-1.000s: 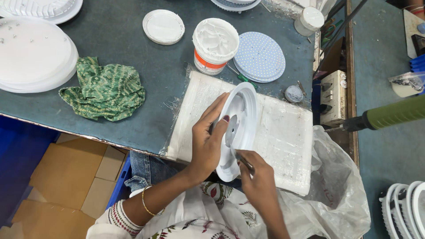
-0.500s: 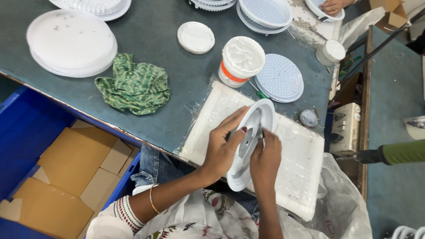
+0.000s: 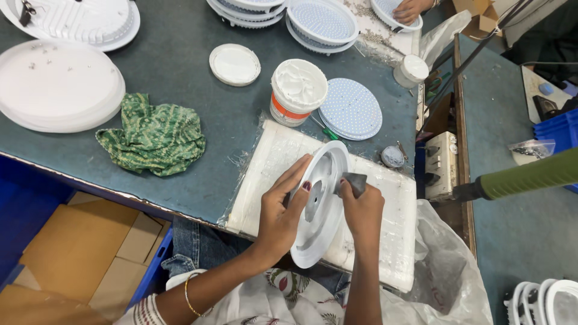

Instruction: The person scoops white filler paste from a bucket with a small scraper and spreads it over the inner surface of round light fixture bases, smoothing it by hand and with the scraper. They turn each base over to coat both sides, then stack the finished bases on the workbench.

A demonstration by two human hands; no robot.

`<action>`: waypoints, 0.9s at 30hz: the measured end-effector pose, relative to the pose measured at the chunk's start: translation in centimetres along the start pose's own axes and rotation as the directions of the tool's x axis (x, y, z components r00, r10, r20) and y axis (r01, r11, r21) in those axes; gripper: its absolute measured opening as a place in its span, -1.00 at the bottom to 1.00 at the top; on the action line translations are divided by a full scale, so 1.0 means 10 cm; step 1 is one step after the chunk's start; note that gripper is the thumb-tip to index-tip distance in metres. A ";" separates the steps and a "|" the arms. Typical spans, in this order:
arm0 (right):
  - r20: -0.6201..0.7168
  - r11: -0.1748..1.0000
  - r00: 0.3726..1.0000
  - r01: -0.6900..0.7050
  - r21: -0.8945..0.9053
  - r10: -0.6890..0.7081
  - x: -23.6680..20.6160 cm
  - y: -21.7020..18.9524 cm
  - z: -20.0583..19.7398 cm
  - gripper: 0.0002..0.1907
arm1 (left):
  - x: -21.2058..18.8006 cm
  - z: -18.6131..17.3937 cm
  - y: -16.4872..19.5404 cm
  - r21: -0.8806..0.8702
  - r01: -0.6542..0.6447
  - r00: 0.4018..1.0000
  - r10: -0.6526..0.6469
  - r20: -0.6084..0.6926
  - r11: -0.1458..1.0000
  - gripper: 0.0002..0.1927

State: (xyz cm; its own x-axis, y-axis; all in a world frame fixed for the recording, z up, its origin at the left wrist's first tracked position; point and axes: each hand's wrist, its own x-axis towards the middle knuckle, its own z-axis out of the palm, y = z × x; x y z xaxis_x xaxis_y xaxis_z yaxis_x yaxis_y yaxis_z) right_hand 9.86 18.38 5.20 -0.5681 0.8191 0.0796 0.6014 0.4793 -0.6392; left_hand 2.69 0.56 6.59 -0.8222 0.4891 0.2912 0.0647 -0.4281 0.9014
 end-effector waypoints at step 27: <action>-0.037 0.806 0.859 0.493 0.327 -0.510 -0.04 -0.55 -0.07 -0.67 | 0.36 -0.11 -0.21 -0.193 0.090 0.995 -0.080 0.059 0.977 -0.57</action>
State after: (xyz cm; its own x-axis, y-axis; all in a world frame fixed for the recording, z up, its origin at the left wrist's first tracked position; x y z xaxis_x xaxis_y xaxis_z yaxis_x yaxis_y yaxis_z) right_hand 7.18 15.64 9.22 -0.7741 0.4708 0.4232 0.0208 0.6870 -0.7263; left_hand -1.00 2.39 5.41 -0.7897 0.5658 0.2370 -0.1198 -0.5211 0.8450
